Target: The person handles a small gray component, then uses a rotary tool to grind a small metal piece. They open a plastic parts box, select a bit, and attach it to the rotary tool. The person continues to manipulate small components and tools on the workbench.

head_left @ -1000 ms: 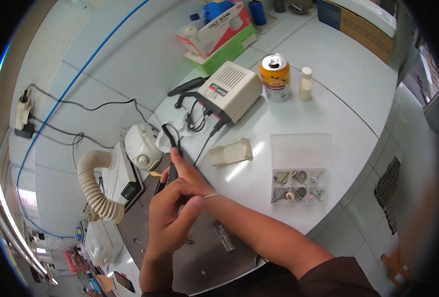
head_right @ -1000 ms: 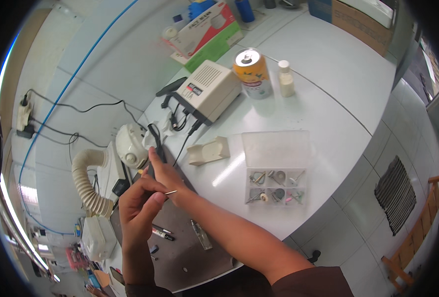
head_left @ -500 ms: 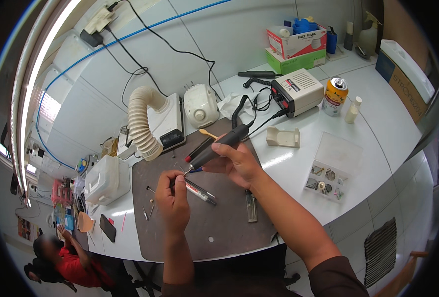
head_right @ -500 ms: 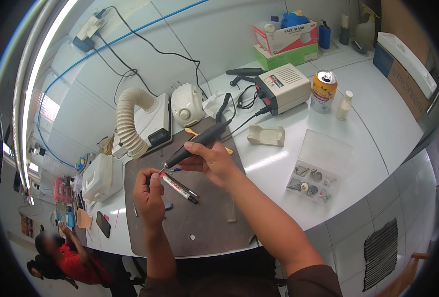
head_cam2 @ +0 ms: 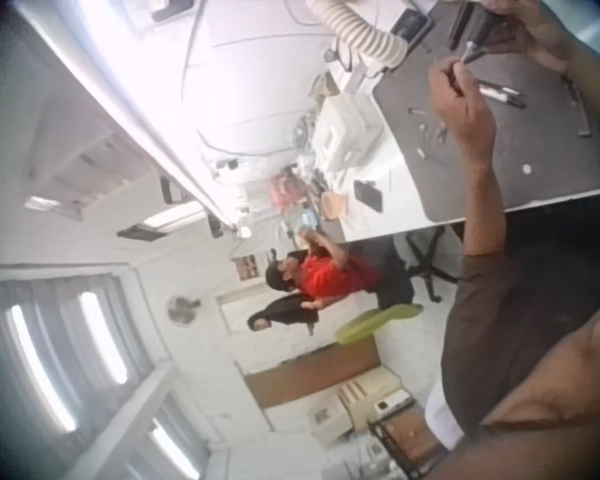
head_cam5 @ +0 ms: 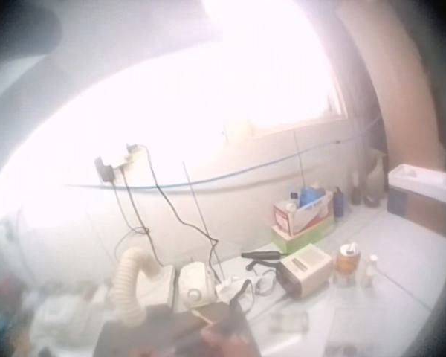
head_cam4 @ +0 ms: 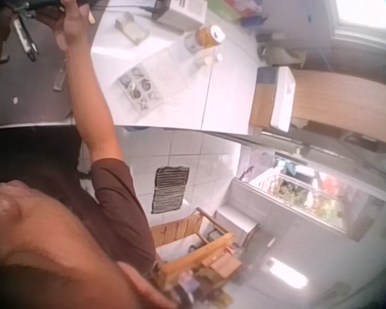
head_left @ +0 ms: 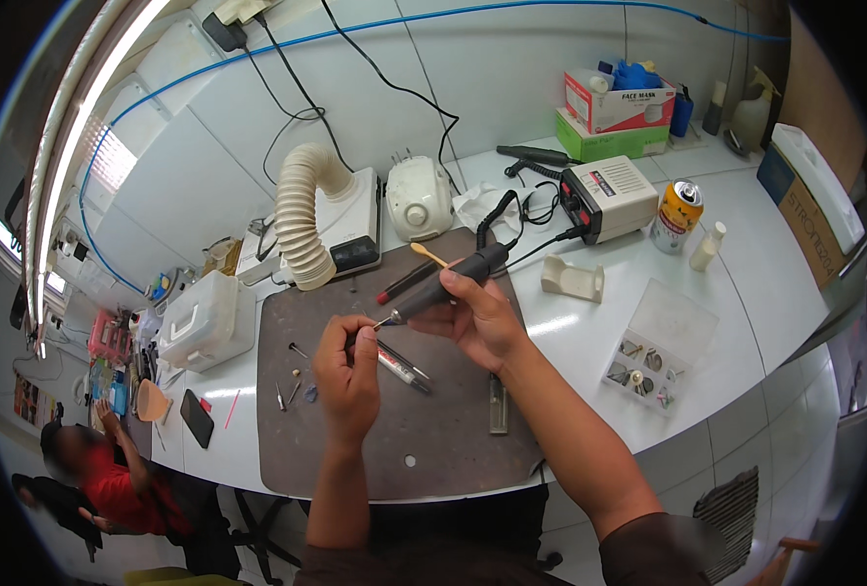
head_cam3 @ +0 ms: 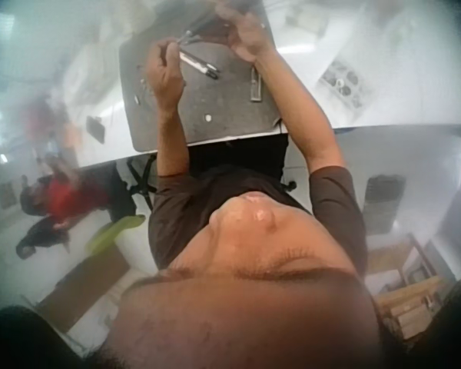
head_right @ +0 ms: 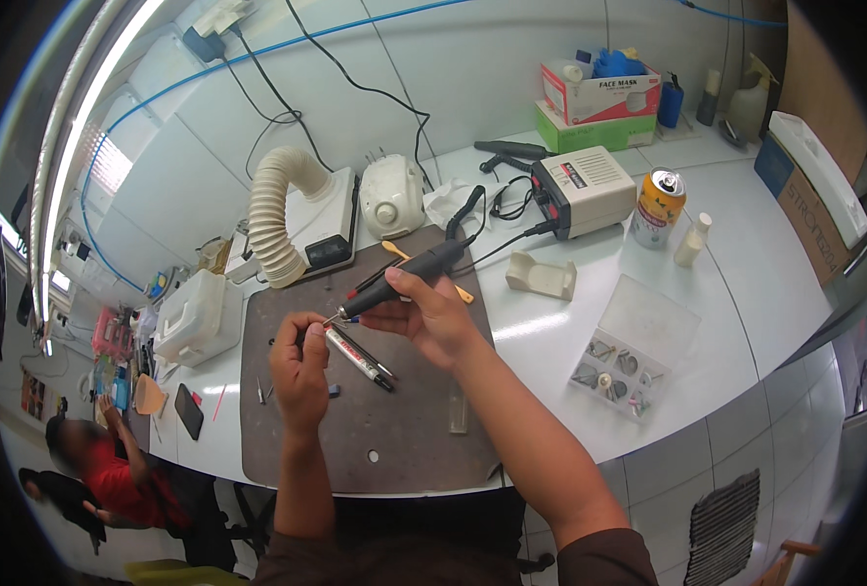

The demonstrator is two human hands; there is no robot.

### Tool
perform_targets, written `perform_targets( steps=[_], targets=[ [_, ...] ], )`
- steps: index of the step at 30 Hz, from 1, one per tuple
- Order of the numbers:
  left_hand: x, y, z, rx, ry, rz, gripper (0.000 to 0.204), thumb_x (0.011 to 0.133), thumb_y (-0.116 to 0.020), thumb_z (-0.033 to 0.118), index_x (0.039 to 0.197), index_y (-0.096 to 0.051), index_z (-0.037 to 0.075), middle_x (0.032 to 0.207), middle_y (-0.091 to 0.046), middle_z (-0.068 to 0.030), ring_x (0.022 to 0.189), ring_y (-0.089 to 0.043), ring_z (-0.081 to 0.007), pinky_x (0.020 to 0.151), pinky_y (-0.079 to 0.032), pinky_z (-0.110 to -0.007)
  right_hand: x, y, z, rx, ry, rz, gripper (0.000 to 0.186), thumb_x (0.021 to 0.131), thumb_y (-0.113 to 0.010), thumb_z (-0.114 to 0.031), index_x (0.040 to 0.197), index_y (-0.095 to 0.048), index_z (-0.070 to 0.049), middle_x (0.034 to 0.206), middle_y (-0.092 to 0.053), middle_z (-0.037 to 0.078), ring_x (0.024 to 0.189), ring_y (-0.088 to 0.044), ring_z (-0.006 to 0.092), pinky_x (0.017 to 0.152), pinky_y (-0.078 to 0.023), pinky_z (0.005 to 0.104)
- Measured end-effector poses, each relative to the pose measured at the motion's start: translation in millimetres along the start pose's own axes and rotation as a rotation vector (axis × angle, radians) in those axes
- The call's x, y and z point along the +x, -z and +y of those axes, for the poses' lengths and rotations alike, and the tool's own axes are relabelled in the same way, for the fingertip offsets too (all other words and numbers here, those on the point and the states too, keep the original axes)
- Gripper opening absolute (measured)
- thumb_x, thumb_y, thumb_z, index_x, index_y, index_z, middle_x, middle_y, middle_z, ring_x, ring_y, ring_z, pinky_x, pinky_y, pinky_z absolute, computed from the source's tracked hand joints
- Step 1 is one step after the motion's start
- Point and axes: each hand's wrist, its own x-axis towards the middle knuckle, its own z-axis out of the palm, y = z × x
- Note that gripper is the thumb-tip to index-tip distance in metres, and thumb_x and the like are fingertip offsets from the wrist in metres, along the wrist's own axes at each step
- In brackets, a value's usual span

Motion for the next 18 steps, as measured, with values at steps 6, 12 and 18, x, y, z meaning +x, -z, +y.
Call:
perform_targets(
  steps=[6, 12, 18],
  targets=[
    [4, -2, 3, 0.048, -0.028, -0.012, 0.01, 0.098, -0.057, 0.008, 0.094, -0.061, 0.0, 0.08, -0.049, 0.0, 0.069, -0.041, -0.007, 0.061, -0.033, -0.023, 2, 2, -2, 0.026, 0.013, -0.002, 0.026, 0.096, -0.064, -0.023, 0.108, -0.047, -0.006, 0.105, -0.069, 0.019, 0.098, -0.072, 0.0308, 0.088, -0.061, 0.0456],
    [8, -4, 7, 0.14, -0.143, -0.012, 0.01, 0.098, -0.057, 0.007, 0.093, -0.062, -0.001, 0.079, -0.05, -0.0012, 0.068, -0.042, -0.0079, 0.06, -0.033, -0.024, 2, 0, -2, 0.026, 0.03, 0.01, 0.027, 0.097, -0.064, -0.022, 0.109, -0.044, -0.008, 0.106, -0.069, 0.02, 0.1, -0.072, 0.032, 0.089, -0.061, 0.0448],
    [14, -1, 9, 0.127, -0.142, -0.012, 0.01, 0.097, -0.058, 0.006, 0.093, -0.063, -0.001, 0.078, -0.049, -0.0017, 0.066, -0.042, -0.0084, 0.059, -0.034, -0.025, 5, 6, -2, 0.027, 0.03, -0.006, 0.028, 0.096, -0.064, -0.022, 0.112, -0.044, -0.011, 0.11, -0.067, 0.015, 0.102, -0.072, 0.0312, 0.091, -0.06, 0.0476]
  ],
)
